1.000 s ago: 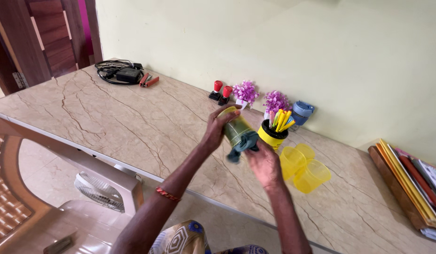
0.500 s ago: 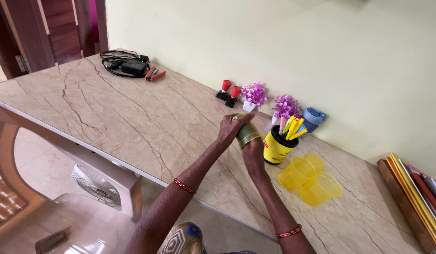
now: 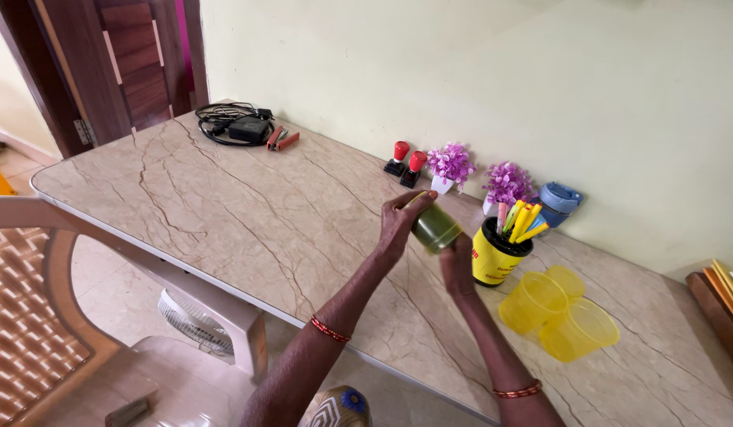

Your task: The person wipes several pens with a cloth before placing them into a yellow holder and then proceeds to wipe a series of yellow and green plastic cups and lids.

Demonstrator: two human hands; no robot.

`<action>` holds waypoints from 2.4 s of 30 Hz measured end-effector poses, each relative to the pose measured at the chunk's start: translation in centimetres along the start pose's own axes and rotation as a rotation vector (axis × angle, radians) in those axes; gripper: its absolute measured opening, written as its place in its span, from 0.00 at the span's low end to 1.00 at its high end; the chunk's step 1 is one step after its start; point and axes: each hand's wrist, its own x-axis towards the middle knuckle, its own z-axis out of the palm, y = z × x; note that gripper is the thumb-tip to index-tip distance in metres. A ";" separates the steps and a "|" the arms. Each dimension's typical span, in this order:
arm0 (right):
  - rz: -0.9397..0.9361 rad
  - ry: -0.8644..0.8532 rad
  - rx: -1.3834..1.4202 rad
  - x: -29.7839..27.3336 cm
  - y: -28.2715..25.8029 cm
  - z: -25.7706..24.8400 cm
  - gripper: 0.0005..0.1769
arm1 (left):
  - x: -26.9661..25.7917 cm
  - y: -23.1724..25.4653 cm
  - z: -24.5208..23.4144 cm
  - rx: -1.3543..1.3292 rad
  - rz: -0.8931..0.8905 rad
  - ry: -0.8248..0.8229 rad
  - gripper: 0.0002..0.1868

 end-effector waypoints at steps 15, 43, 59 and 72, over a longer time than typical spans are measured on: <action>-0.280 0.001 -0.154 -0.3 -12.8 -3.7 0.14 | 3.1 -2.9 -2.7 -0.318 -0.249 0.345 0.19; 0.316 -0.455 0.687 0.0 -3.4 -3.1 0.34 | 2.0 -2.6 -1.9 -0.150 0.042 -0.028 0.15; 0.329 -0.057 0.839 -2.3 -3.5 2.6 0.37 | 0.4 0.4 -0.9 0.110 0.113 -0.240 0.20; 0.533 -0.157 1.130 -0.9 -2.7 -0.3 0.36 | -1.2 1.5 -0.6 0.234 0.283 -0.203 0.22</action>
